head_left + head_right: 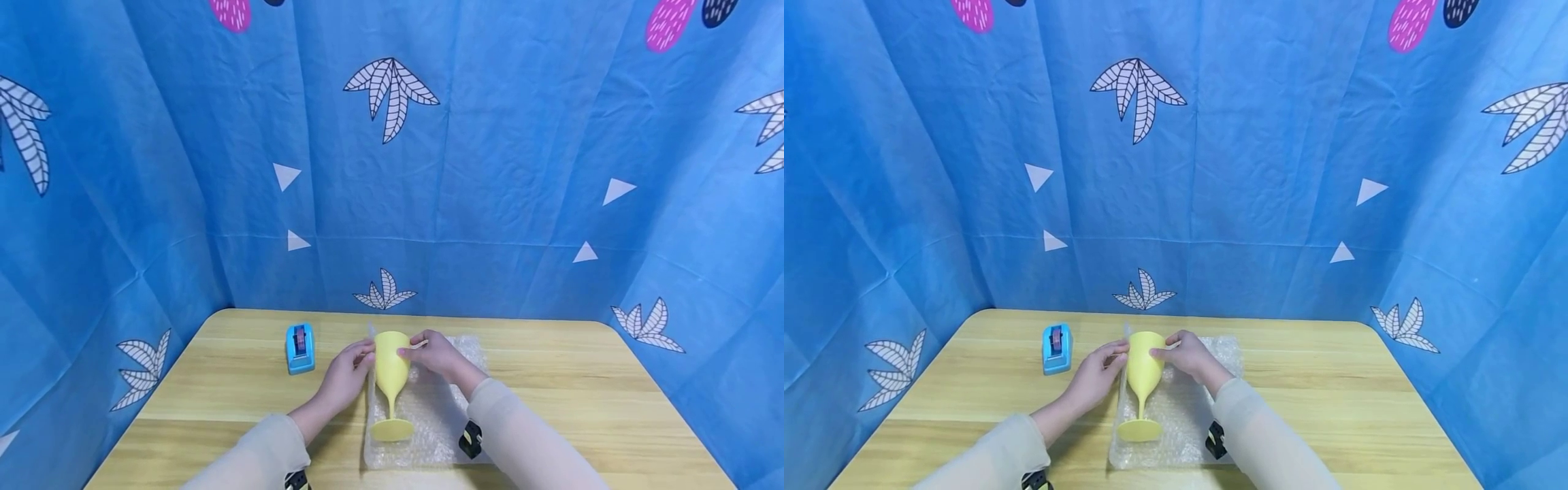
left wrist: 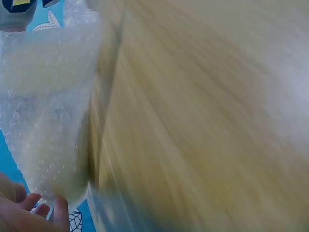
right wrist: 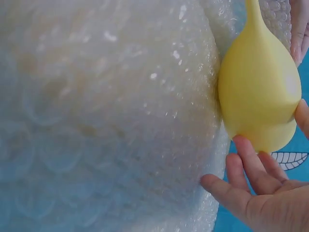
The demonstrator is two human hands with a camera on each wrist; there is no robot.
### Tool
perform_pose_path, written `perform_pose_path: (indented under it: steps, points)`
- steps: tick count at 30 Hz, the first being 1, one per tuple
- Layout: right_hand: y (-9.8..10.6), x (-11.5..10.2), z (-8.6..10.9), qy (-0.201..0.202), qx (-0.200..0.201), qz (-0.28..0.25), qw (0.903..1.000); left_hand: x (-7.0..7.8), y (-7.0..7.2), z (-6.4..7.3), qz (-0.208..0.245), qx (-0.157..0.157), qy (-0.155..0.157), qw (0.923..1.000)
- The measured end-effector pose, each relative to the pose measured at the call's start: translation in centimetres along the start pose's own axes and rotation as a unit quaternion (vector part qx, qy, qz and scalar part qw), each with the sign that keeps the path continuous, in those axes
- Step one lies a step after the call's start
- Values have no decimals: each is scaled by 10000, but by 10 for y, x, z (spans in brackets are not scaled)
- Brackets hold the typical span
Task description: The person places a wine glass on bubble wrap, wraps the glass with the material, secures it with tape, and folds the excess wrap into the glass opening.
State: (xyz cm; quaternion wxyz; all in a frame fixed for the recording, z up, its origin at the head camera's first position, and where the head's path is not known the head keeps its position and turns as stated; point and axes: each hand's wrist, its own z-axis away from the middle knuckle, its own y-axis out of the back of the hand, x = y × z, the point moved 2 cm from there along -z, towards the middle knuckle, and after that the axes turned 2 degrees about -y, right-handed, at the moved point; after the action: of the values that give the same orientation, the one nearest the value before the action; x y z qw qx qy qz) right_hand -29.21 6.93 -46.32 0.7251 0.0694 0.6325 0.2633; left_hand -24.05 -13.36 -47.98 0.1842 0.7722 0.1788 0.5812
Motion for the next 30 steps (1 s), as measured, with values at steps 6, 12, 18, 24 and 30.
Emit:
perform_pose_path:
  steps: [6, 12, 18, 24, 30]
  points:
    - [-1, 0, 1, -29, -145, 37, 9999, 3, -1, -3, 266, 124, -35, 9996]
    - [-2, 0, 1, -57, -115, 72, 9999, 5, -2, -4, 271, 120, 15, 9996]
    - [0, 4, -1, -86, -190, -144, 9997, 9, -2, -4, 426, 136, -82, 9990]
    - [5, 7, 1, -180, -428, -571, 9973, 11, -6, -9, 469, 324, -120, 9983]
    - [11, 7, 1, 45, -238, -361, 9991, 10, -10, -14, 882, 403, 247, 9950]
